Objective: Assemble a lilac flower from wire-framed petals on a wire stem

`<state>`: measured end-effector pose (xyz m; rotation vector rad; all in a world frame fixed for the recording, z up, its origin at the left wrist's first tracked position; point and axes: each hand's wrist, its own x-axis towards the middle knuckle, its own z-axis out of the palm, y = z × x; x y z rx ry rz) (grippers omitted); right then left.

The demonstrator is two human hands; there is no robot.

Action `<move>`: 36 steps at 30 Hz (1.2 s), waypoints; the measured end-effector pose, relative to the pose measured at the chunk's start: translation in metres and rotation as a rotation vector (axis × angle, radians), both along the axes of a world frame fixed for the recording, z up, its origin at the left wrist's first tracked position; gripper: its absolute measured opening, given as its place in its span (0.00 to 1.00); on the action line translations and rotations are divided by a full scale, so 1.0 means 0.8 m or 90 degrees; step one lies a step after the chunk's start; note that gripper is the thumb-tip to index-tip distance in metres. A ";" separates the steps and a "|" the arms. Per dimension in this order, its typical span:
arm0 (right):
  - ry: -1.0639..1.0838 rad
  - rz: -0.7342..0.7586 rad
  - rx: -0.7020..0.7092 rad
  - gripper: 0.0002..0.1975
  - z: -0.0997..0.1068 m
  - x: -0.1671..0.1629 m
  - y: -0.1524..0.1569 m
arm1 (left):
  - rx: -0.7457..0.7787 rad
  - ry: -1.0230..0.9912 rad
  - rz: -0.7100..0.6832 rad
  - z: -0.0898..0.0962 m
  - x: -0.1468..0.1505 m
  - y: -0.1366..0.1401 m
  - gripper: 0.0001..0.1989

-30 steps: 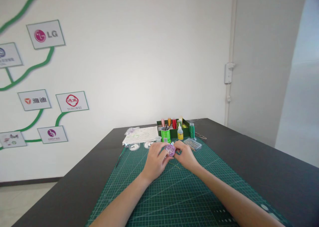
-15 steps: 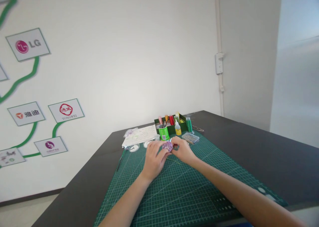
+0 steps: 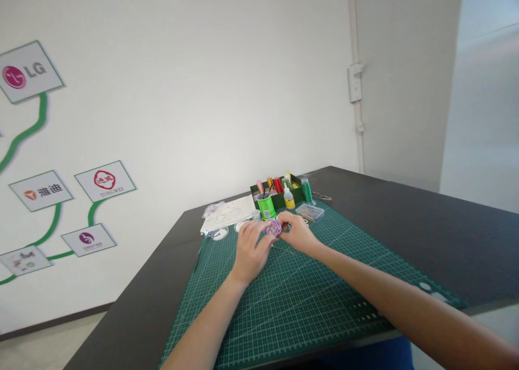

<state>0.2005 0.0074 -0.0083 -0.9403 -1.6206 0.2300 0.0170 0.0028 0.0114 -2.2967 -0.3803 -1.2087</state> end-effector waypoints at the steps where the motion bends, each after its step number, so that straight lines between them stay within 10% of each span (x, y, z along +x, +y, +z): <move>1: 0.004 0.001 -0.001 0.06 -0.001 0.000 0.001 | 0.003 0.002 0.002 0.000 0.000 0.000 0.04; 36: 0.052 0.065 -0.032 0.05 -0.001 0.002 0.004 | 0.051 0.030 0.009 0.004 -0.007 0.001 0.08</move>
